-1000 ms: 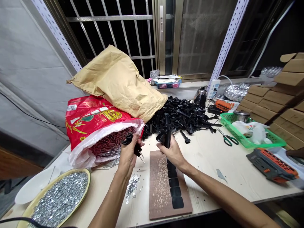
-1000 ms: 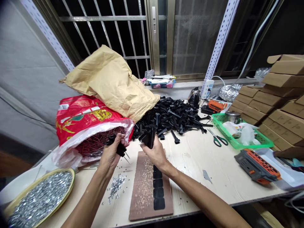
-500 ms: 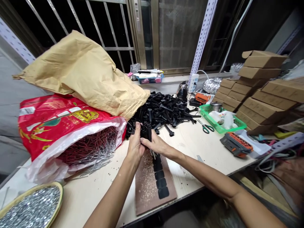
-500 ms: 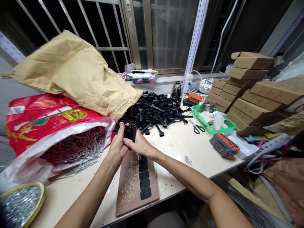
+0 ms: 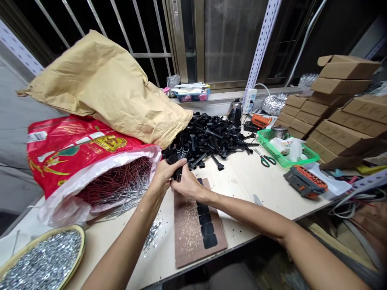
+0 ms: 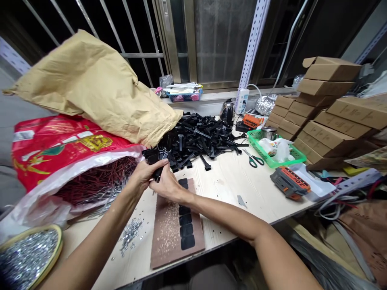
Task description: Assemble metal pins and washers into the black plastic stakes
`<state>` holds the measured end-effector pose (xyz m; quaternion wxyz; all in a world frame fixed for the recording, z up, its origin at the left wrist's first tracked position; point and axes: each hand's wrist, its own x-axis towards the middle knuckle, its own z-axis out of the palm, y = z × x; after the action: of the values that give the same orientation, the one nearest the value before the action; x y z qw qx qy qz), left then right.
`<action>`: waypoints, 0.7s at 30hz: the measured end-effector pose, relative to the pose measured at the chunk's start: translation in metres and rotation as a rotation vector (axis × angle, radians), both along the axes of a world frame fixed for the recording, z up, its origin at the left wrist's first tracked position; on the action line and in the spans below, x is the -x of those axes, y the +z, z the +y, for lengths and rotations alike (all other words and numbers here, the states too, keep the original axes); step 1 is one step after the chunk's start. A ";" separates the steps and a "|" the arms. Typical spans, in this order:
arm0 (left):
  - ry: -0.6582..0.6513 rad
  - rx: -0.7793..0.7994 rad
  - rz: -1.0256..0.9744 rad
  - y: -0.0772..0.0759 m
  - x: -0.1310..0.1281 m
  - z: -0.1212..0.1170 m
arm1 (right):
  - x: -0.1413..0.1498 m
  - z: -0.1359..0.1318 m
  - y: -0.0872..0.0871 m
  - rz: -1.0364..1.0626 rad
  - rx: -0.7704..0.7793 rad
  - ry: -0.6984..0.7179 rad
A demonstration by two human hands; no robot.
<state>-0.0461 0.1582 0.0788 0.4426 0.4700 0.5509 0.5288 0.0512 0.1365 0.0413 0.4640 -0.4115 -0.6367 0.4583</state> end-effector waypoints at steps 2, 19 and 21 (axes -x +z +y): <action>-0.041 -0.072 0.281 -0.006 0.010 0.011 | -0.006 0.004 -0.005 -0.001 0.097 0.136; -0.276 -0.226 0.882 -0.090 -0.001 0.039 | -0.116 0.037 -0.023 -0.136 0.104 -0.298; -0.292 -0.192 0.893 -0.087 0.005 0.042 | -0.113 0.036 -0.023 -0.105 0.087 -0.313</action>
<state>-0.0511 0.1999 -0.0081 0.1869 0.7624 0.5641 0.2561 0.1643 0.1728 0.0186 0.4776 -0.5487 -0.5676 0.3856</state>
